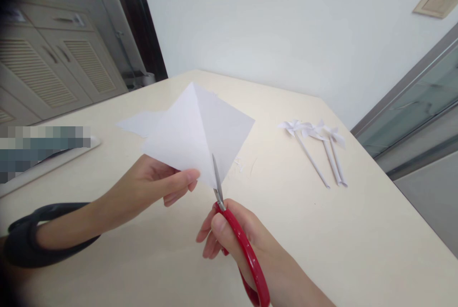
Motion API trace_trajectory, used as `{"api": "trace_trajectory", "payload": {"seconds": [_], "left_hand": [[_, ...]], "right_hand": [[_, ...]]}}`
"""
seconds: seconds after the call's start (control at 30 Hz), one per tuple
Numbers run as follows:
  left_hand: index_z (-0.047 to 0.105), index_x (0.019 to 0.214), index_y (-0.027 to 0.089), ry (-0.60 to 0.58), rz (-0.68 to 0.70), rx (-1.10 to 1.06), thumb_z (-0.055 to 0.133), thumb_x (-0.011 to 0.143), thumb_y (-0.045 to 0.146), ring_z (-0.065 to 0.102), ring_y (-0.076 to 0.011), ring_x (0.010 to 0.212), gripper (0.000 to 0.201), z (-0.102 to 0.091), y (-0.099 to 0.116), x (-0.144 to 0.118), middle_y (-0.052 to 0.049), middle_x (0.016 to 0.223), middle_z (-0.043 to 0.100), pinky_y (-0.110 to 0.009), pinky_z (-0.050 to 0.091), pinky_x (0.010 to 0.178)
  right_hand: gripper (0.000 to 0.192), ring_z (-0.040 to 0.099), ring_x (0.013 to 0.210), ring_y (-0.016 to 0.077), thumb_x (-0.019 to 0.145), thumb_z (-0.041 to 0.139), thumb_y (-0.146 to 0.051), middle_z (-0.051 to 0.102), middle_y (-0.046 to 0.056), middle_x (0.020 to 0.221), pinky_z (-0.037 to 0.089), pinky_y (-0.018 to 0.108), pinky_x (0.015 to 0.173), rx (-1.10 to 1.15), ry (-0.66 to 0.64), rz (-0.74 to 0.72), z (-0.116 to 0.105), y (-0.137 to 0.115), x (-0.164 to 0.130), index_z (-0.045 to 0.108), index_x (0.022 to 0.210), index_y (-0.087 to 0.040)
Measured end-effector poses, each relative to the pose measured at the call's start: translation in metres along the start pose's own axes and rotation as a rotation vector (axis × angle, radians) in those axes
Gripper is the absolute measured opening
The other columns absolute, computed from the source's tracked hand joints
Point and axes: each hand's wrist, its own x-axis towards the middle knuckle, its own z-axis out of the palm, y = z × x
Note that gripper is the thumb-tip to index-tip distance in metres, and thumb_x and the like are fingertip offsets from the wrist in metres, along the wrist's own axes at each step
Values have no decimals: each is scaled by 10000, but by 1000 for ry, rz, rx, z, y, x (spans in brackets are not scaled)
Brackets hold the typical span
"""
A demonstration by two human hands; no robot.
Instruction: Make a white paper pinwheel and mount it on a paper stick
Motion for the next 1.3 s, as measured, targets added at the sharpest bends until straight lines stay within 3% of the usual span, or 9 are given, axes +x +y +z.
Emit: {"api": "trace_trajectory", "payload": {"seconds": [0.13,0.23,0.4,0.63,0.87,1.07,1.3], "left_hand": [[544,581,172,-21,26,-13,526,821,314,399,-82,427,279,-2,-6,1,64,414,409,-202,331,451],[546,590,174,-31,56,-27,519,839,335,390,-81,424,298,-3,-12,2,66,411,396,-204,326,452],[548,608,177,-44,50,-42,514,853,351,383,-84,430,303,-3,-15,2,66,419,386,-208,323,455],[550,616,179,-56,45,-47,517,857,357,392,-88,442,302,-4,-15,3,66,424,393,-212,337,473],[550,605,179,-60,50,-63,516,858,356,392,-88,436,310,-3,-15,3,66,419,396,-212,339,474],[555,604,182,-65,54,-53,517,857,363,389,-79,438,314,-4,-15,3,70,418,394,-194,332,468],[556,608,182,-50,42,-46,516,855,369,385,-80,435,313,-4,-14,1,72,412,389,-201,333,471]], "right_hand": [[301,600,954,196,894,535,-291,574,82,1154,515,400,796,8,-12,-2,2,1,5,535,1162,-152],[288,601,914,188,919,465,-376,612,74,1059,500,379,793,3,-7,-1,1,0,2,580,1075,-164],[454,586,863,222,869,378,-594,625,65,860,452,364,762,-11,0,1,-2,-3,-5,609,919,-207],[504,572,830,207,853,351,-633,609,64,825,415,376,824,-5,5,-49,1,0,0,596,866,-192],[569,605,707,195,772,380,-724,631,80,820,445,351,676,36,-33,-63,2,11,14,550,812,-183],[564,610,698,188,757,393,-737,633,88,860,444,346,665,58,-46,-81,2,13,15,505,787,-185],[558,569,590,155,779,360,-729,572,42,689,421,313,586,74,-63,-89,3,13,17,490,737,-187]]}}
